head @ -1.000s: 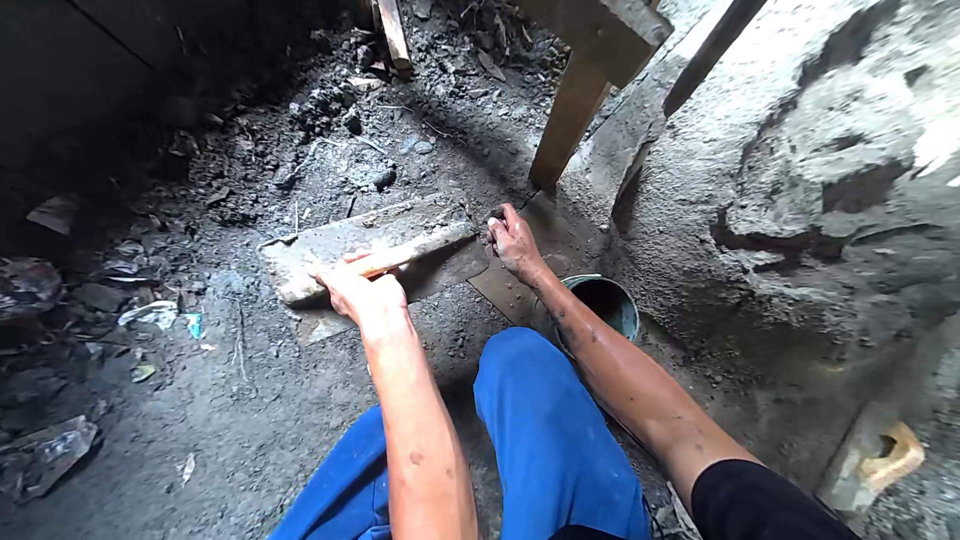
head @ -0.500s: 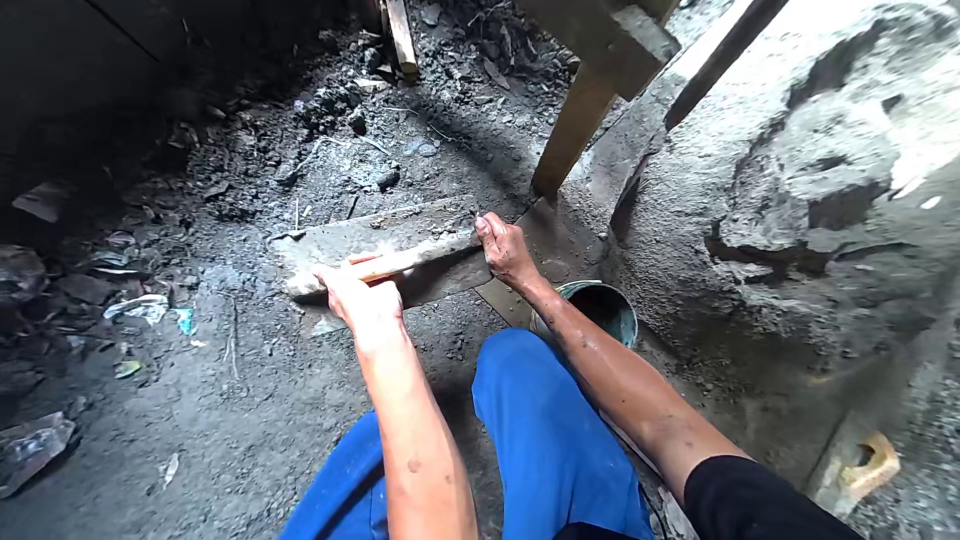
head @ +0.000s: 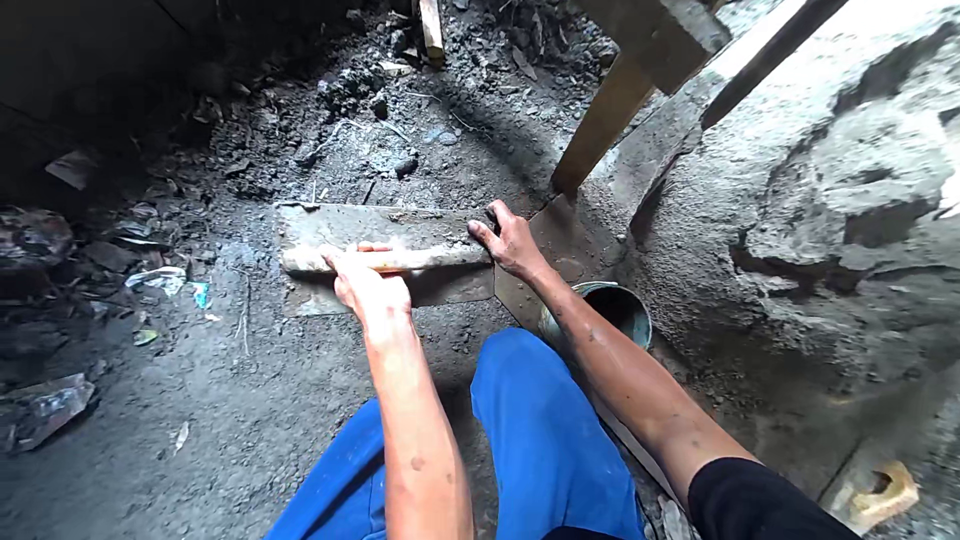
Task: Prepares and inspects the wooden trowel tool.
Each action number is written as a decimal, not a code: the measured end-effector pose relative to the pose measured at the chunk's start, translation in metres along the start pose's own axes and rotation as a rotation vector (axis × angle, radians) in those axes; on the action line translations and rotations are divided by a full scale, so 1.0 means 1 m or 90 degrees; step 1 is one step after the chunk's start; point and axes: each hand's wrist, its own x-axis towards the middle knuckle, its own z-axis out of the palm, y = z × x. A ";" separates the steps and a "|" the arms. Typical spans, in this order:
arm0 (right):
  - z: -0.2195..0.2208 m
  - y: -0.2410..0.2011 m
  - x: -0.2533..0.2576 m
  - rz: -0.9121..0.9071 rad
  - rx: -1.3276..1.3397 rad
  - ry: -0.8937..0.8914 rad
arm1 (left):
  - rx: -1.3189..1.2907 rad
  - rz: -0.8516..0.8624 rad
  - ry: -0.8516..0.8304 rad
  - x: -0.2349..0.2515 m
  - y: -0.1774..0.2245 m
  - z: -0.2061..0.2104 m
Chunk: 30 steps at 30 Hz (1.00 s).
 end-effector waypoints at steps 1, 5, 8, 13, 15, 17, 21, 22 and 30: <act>0.001 0.002 -0.001 -0.022 -0.023 0.017 | 0.007 0.002 -0.007 0.001 0.000 0.000; 0.010 0.016 -0.011 -0.129 -0.101 0.146 | 0.041 0.003 -0.031 -0.001 -0.001 0.001; 0.006 0.021 -0.010 -0.164 -0.121 0.188 | 0.056 0.003 -0.039 -0.005 -0.001 0.007; -0.037 -0.009 0.002 0.070 -0.009 0.211 | 0.056 0.003 -0.059 0.000 0.008 0.001; -0.058 -0.035 0.013 0.063 0.031 0.311 | 0.066 0.009 -0.069 0.000 0.016 0.001; -0.058 -0.051 0.027 -0.015 0.023 0.397 | 0.080 0.022 -0.075 0.001 0.022 0.000; -0.021 -0.004 0.049 0.009 -0.152 0.021 | 0.126 0.068 -0.107 0.009 0.024 -0.004; -0.017 0.006 0.046 0.014 -0.167 -0.058 | 0.143 0.088 -0.116 0.015 0.024 -0.004; -0.010 0.004 -0.047 -0.146 -0.066 -0.158 | 0.153 0.090 -0.130 0.036 -0.003 0.002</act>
